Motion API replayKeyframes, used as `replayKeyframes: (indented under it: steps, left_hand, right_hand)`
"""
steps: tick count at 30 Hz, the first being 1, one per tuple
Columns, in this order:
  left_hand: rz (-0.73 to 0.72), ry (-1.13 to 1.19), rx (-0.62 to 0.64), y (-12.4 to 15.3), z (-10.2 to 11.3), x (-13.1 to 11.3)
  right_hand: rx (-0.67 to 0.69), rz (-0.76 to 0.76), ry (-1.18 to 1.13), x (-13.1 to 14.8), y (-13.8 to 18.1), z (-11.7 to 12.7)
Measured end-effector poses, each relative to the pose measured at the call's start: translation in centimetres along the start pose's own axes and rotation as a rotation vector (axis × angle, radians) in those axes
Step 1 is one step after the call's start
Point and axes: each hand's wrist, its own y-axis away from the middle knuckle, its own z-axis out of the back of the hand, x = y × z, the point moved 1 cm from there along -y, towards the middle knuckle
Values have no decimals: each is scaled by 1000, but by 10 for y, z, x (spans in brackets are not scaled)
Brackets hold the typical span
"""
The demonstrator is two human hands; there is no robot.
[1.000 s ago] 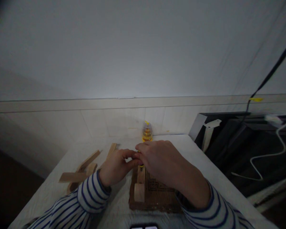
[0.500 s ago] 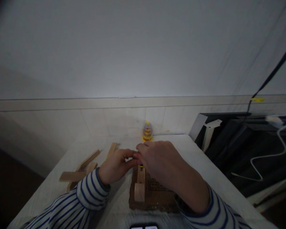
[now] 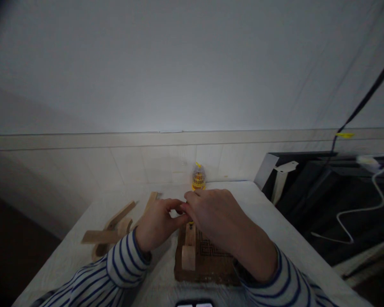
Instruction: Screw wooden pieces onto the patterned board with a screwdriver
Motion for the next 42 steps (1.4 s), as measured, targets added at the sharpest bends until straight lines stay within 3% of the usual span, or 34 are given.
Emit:
replayKeyframes:
  steps: [11,35,42]
  left_hand:
    - [-54,39,29,-1,-1,4]
    - [-155,186,164,-3,0,13]
    - [-126,136,124,-2,1,9]
  right_hand:
    - [7,61,-123,-6,3,5]
    - [-3,12,31,2,2,4]
    - [-2,5,16,3,0,3]
